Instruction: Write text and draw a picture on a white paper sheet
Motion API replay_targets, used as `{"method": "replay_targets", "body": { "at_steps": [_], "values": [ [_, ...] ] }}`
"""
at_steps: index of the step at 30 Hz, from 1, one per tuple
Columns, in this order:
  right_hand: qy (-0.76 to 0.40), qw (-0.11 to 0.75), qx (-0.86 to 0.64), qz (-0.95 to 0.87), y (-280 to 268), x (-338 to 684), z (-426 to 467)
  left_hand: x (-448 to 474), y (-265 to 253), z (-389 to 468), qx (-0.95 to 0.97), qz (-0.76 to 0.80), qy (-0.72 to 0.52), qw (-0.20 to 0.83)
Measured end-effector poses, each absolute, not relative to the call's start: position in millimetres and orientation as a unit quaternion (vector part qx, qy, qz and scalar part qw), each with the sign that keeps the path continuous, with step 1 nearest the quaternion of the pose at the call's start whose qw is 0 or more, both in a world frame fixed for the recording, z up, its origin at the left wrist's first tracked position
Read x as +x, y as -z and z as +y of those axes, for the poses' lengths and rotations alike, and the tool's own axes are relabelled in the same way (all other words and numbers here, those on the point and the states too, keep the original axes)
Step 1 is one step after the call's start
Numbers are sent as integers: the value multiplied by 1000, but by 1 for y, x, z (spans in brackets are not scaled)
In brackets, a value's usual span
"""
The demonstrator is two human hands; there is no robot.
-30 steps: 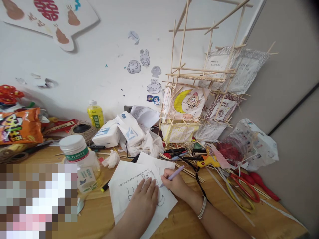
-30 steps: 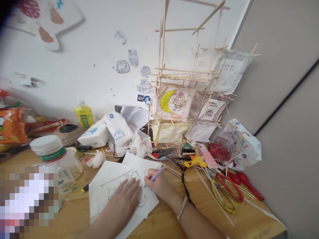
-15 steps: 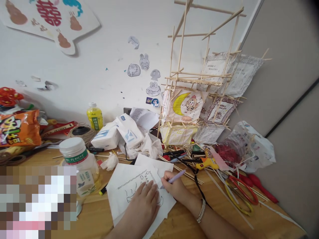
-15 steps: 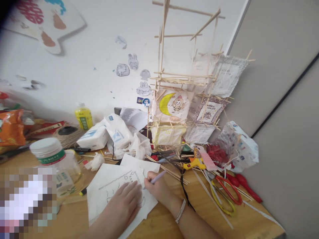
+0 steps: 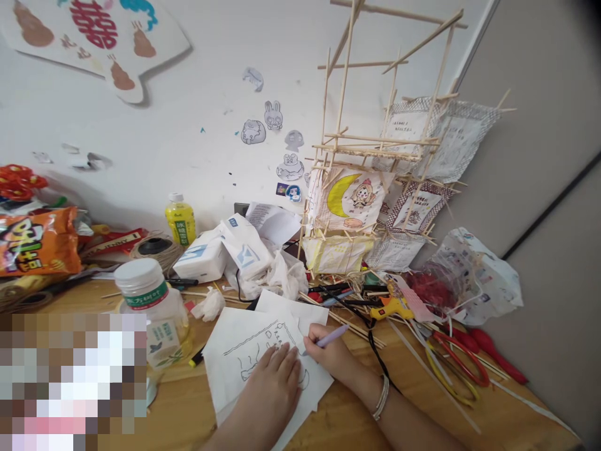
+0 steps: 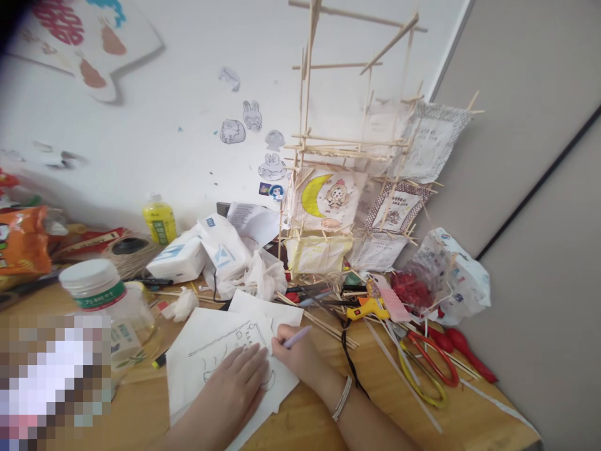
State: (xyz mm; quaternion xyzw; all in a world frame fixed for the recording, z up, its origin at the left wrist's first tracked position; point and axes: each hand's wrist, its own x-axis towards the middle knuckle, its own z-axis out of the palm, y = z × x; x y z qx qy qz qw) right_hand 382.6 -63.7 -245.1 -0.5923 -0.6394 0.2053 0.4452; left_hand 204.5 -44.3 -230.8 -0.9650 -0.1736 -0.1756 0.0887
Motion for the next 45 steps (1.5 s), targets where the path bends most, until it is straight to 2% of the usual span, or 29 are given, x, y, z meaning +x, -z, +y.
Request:
{"method": "replay_targets", "body": {
  "at_steps": [20,29,45],
  "values": [
    [-226,453,-608,-612,247,383,-62,205,232,-44,-965,-177,171,87],
    [-242,492,-605,-577,238,381,-69,204,233,-41,-962,-208,147,95],
    [-205,440,-590,-646,241,382,-64,204,243,-40,-967,-160,174,93]
  ]
}}
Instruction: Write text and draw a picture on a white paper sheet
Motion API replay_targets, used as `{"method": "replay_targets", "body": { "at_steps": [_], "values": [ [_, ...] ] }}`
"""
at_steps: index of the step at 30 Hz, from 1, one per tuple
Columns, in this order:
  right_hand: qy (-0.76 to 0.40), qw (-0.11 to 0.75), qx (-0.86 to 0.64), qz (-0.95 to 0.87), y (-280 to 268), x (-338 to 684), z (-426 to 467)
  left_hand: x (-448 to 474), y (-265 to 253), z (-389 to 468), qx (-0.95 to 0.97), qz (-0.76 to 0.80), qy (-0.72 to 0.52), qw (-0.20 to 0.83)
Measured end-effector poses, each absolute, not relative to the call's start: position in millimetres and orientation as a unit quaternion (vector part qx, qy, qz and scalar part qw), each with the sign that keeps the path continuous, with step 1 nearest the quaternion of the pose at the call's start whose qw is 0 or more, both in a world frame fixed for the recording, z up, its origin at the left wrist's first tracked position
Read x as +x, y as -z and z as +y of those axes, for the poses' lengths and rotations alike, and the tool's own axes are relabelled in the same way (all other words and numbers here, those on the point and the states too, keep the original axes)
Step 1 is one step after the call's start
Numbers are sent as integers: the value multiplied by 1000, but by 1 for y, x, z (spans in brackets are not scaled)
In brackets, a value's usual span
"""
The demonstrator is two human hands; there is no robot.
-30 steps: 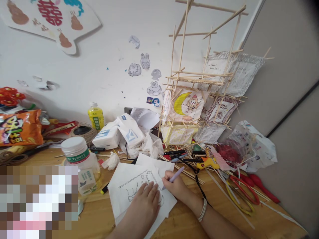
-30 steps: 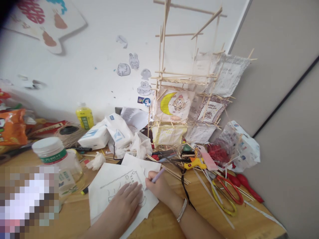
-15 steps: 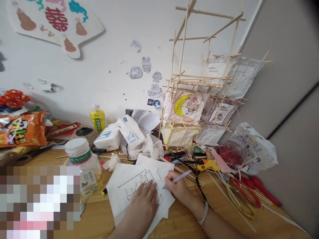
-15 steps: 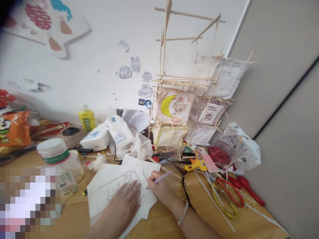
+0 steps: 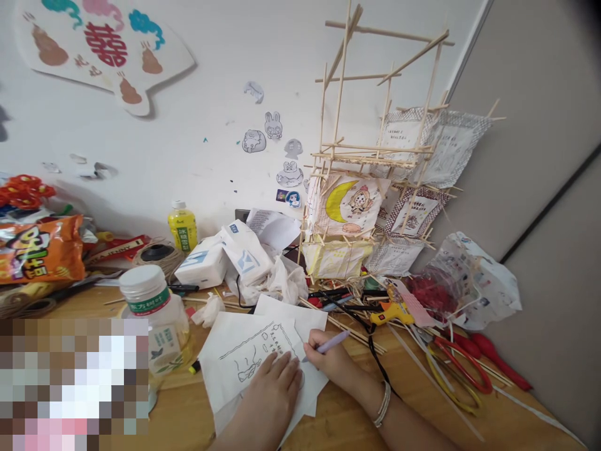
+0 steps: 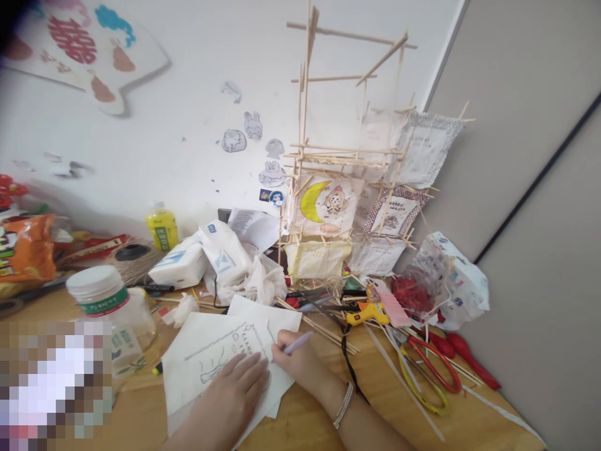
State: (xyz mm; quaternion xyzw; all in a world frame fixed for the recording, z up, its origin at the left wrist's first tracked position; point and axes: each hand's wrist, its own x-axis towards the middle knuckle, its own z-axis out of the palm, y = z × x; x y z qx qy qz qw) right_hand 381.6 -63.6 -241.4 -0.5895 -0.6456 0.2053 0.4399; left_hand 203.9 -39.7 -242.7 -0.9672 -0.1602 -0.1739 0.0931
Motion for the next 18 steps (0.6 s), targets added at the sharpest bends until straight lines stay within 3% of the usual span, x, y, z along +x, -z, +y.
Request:
{"method": "replay_targets", "body": {
  "at_steps": [18],
  "values": [
    [-262,474,-585,-604,246,383,-61,201,233,-42,-976,-151,123,96]
  ]
}}
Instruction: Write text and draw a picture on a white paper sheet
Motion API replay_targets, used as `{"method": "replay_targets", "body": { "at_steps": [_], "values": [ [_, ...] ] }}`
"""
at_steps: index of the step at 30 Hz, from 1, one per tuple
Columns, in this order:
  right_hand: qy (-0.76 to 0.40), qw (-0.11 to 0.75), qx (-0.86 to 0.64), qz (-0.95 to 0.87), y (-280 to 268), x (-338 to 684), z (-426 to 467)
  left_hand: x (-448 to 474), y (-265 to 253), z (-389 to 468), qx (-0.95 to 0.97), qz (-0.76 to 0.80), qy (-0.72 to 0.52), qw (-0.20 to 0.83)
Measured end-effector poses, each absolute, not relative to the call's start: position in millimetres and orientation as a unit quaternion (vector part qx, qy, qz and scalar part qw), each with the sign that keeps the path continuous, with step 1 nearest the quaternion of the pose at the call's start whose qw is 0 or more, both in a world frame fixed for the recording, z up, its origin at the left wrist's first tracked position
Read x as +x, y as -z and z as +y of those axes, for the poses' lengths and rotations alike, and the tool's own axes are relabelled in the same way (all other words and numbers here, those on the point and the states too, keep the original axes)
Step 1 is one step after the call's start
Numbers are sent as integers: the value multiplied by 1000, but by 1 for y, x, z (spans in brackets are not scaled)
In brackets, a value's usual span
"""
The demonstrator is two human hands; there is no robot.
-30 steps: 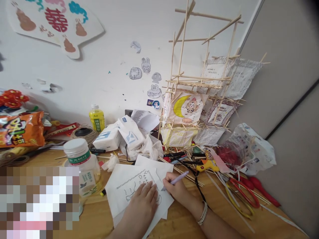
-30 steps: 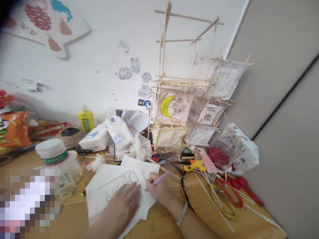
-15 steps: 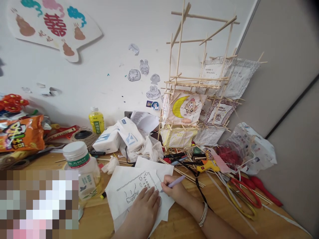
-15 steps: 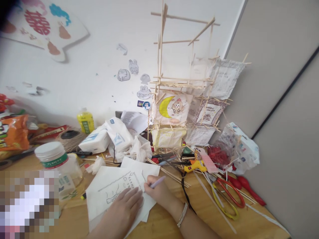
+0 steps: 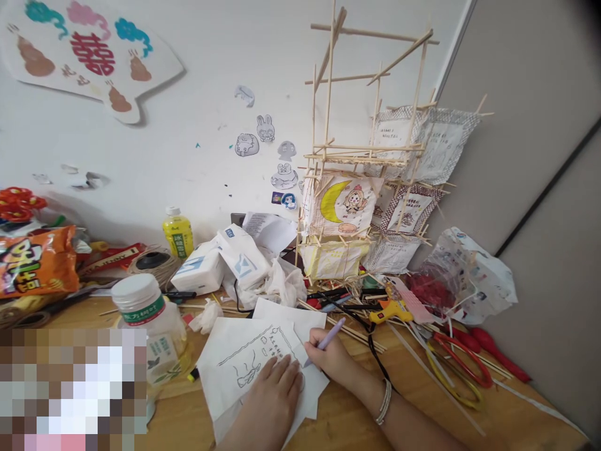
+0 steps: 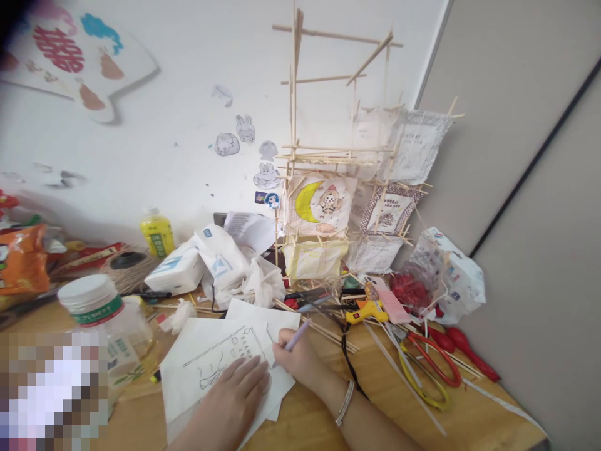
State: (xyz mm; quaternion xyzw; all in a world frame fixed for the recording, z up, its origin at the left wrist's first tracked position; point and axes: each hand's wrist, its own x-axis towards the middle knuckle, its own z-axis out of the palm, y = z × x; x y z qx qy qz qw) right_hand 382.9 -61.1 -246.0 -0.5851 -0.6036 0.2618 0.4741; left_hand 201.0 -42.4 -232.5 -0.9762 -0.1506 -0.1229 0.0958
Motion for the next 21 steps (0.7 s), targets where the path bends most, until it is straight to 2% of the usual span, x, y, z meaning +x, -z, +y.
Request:
{"method": "replay_targets", "body": {
  "at_steps": [6,11,16,21],
  "values": [
    [-252,463,-589,-612,246,384,-60,201,236,-41,-974,-149,142,96],
    [-247,496,-585,-593,245,383,-62,202,240,-39,-971,-161,151,92],
    [-275,506,-584,-572,244,382,-65,201,230,-40,-976,-185,81,84],
    [-263,479,-576,-608,242,381,-66,201,218,-41,-980,-179,44,73]
  ]
}}
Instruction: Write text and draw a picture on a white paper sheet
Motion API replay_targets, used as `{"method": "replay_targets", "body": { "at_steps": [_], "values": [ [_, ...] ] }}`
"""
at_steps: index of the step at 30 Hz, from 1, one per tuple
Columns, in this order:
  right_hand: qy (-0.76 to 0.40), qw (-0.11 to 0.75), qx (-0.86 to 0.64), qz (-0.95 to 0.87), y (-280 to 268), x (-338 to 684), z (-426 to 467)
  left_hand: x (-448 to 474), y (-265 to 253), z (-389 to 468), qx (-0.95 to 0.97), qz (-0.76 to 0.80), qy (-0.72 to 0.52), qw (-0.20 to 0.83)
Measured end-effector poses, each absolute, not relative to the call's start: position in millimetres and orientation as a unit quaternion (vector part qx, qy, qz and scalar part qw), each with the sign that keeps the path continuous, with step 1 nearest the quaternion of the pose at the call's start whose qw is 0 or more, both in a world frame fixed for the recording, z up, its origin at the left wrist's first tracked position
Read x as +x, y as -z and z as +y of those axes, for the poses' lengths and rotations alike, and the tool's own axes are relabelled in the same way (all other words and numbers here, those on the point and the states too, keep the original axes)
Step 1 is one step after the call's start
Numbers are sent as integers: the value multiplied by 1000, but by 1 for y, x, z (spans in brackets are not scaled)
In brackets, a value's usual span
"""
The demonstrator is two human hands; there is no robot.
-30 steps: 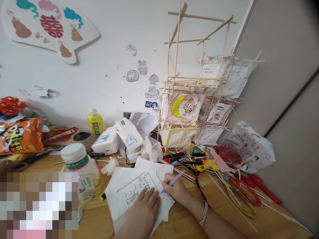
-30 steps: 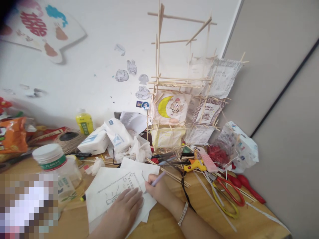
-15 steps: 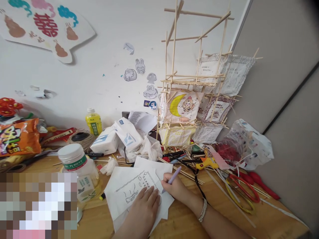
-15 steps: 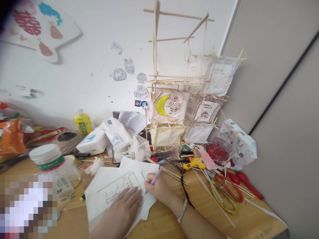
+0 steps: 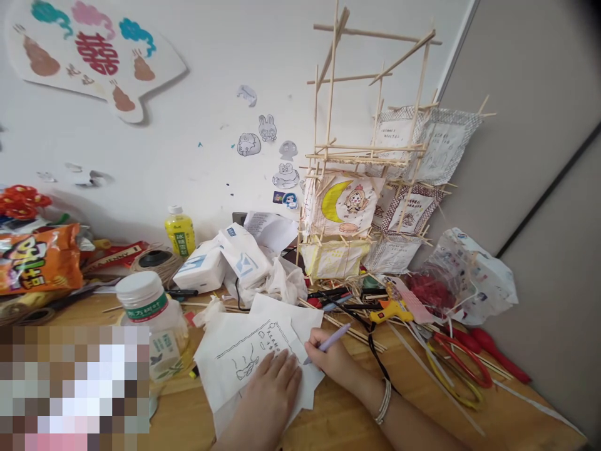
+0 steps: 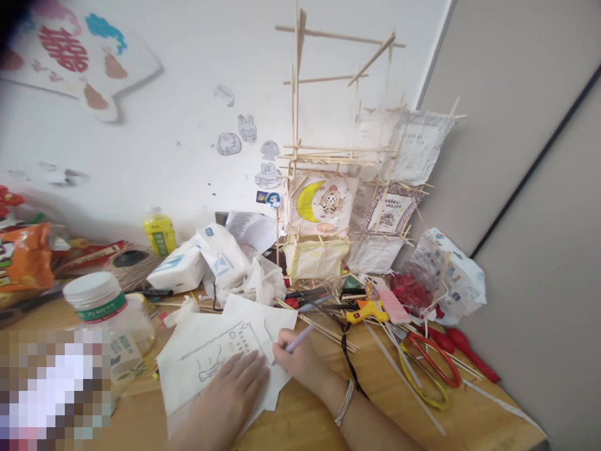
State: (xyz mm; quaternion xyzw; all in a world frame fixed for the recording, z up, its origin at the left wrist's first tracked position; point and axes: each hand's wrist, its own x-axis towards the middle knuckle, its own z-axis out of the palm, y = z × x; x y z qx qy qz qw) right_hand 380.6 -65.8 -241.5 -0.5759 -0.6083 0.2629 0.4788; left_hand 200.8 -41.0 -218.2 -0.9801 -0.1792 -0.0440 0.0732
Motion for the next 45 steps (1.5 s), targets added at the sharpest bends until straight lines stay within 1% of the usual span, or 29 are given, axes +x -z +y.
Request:
{"method": "replay_targets", "body": {
  "at_steps": [4,13,20,38,45],
  "values": [
    [-232,461,-577,-633,239,380,-66,202,217,-43,-981,-171,61,69],
    [-216,446,-576,-650,237,380,-66,201,222,-42,-980,-168,81,65],
    [-249,461,-586,-618,243,382,-65,202,220,-43,-980,-171,80,69],
    [-260,461,-593,-607,244,383,-62,202,213,-45,-983,-175,22,57],
    [-269,467,-589,-602,247,384,-61,201,216,-45,-982,-170,60,56]
  ]
}}
